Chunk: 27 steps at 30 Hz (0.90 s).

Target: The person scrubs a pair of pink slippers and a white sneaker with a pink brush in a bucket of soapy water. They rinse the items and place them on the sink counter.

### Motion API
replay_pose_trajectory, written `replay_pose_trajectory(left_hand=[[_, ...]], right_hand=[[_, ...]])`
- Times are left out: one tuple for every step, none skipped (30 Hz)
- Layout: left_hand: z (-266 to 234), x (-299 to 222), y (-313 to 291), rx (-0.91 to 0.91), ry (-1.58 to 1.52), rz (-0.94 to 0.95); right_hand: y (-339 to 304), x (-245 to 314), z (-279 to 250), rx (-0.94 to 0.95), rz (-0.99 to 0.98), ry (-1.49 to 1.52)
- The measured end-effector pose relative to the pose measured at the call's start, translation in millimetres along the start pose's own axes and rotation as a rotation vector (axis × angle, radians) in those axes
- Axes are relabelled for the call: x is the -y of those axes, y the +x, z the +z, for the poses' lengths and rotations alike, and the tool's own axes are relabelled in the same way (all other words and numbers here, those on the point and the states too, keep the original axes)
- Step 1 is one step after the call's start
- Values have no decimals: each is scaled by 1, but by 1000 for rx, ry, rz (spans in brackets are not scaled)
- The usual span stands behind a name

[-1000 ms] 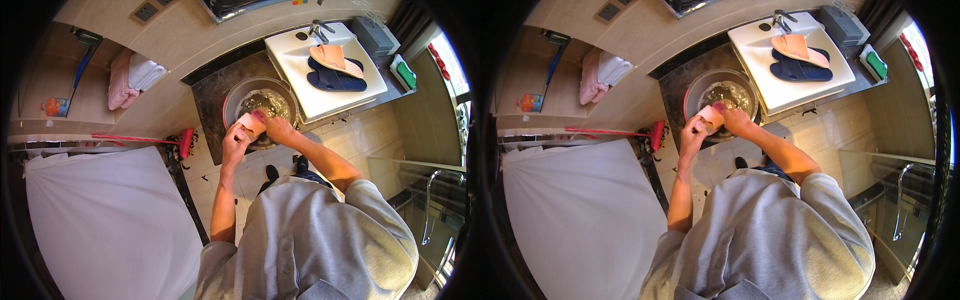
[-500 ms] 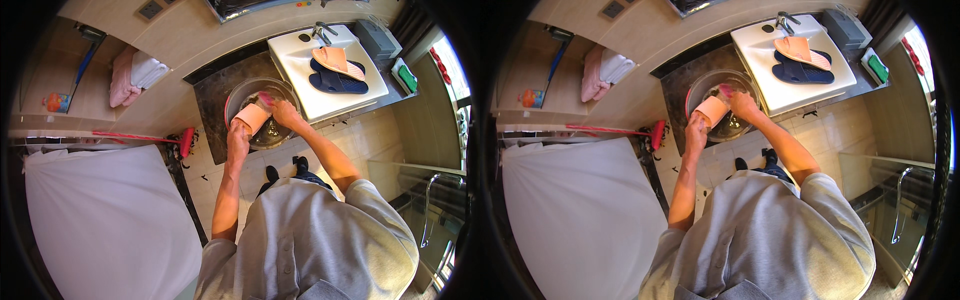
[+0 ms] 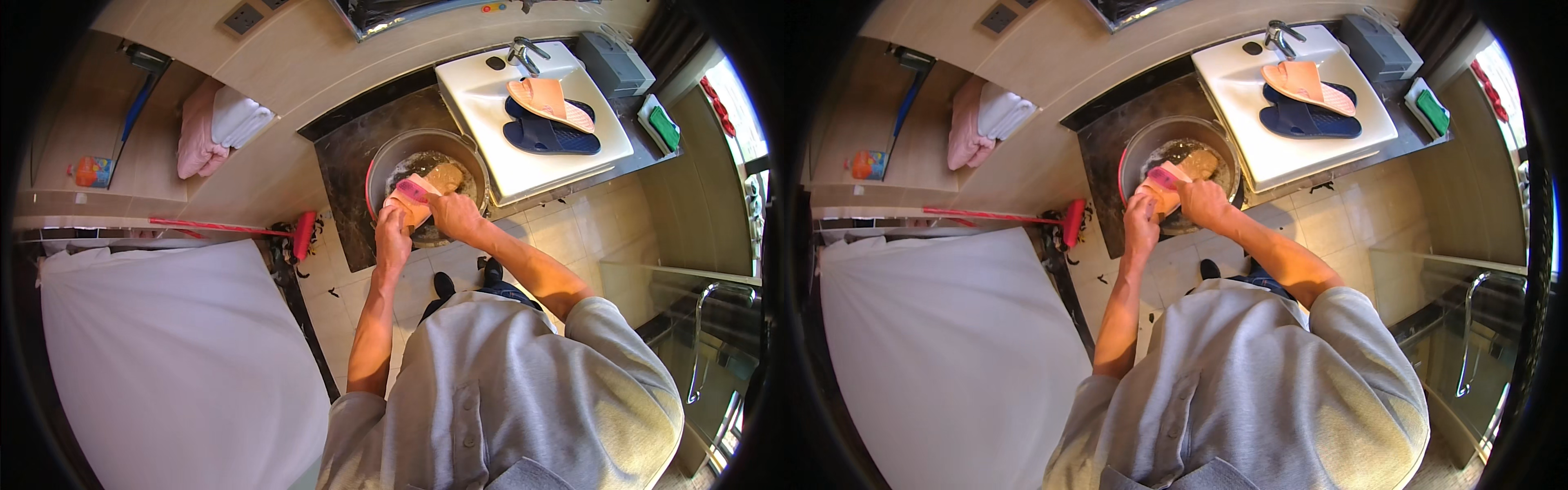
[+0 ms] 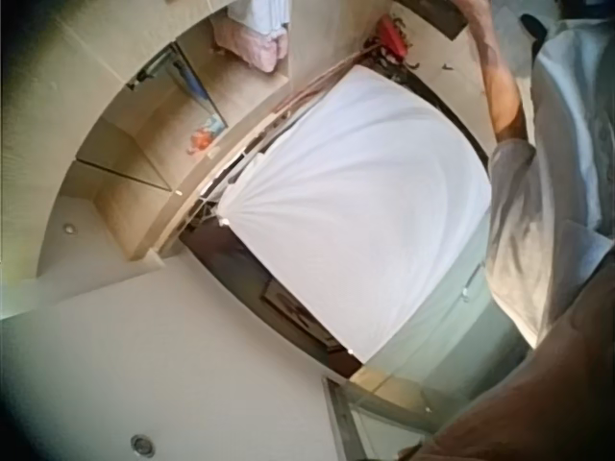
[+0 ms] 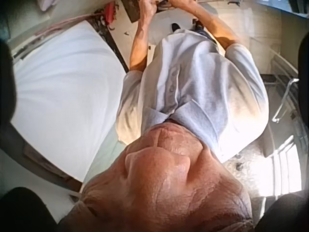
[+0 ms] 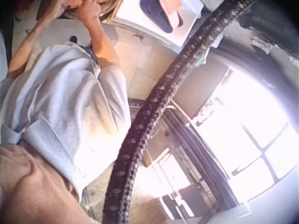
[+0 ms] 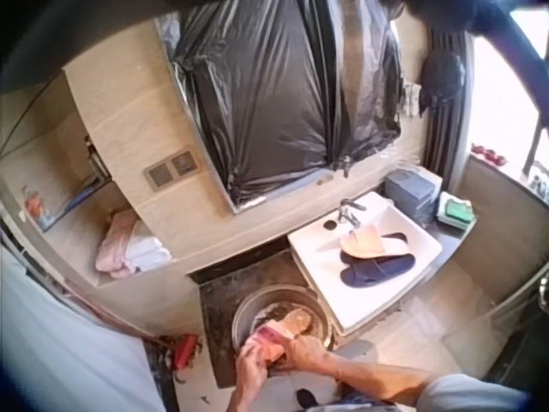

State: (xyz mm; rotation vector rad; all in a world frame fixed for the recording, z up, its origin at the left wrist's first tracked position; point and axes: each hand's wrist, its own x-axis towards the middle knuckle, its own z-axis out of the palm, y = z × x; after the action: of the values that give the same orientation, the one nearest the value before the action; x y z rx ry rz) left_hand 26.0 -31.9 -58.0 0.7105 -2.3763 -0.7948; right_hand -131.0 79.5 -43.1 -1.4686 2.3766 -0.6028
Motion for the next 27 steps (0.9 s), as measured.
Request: replay_pose_trajectory(left_hand=[[0,-1,-1,-4,17,19],[0,-2,-2,-8,33,38],[-1,-2,-3,-15,54,57],[-2,-6,-2,-6,57,63],[-3,-12,-2,3,59,70],[-4,-13,-4,8,65,69],[-5,-12,-6,16,90,69],[-6,-11,-8,26,115,71],[-7,-11,-10,39,140,74],[-8,-16,-8,55,158,79],[-9,-22,-7,71,177,84],[-12,-26,-8,88,201,84],[-14,-30,-8,92,215,112],[-16,-32,-9,97,229,139],[-18,-33,-10,94,245,166],[-19,-33,-11,95,266,178],[-19,-32,-13,96,286,190],[-18,-30,-15,97,307,202],[-17,-30,-15,100,313,217],[-14,-31,-13,103,315,234],[-13,-31,-12,105,320,249],[-14,-32,-11,109,317,240],[-15,-32,-10,113,314,233],[-16,-32,-12,120,314,219],[-16,-31,-13,83,297,205],[-14,-28,-15,46,280,191],[-13,-26,-16,10,263,178]], right_hand=[[5,-4,1,-1,19,-14],[12,-15,7,-30,34,-62],[16,-24,6,-87,71,-14],[19,-39,4,-85,74,10],[20,-50,5,-84,79,33],[17,-44,-4,-101,82,52],[13,-31,-19,-136,67,59],[8,-16,-35,-172,54,67],[4,-6,-41,-207,43,76],[2,0,-40,-276,-17,81],[-1,7,-40,-207,-38,70],[-4,22,-45,-135,-61,65],[-7,33,-48,-69,-81,57],[-9,37,-41,-115,-118,57],[-6,35,-39,-95,-104,47],[-1,31,-38,-74,-91,38],[5,24,-36,-53,-77,29],[10,10,-29,-82,-82,28],[18,-5,-24,-6,33,-55],[22,-25,-15,0,53,-60],[23,-35,-17,7,70,-62],[25,-43,-17,1,82,-68],[26,-51,-17,-6,95,-73],[25,-48,-22,-6,106,-75],[21,-43,-26,-35,96,-55],[16,-37,-29,-63,86,-35],[10,-25,-37,-93,77,-16]])
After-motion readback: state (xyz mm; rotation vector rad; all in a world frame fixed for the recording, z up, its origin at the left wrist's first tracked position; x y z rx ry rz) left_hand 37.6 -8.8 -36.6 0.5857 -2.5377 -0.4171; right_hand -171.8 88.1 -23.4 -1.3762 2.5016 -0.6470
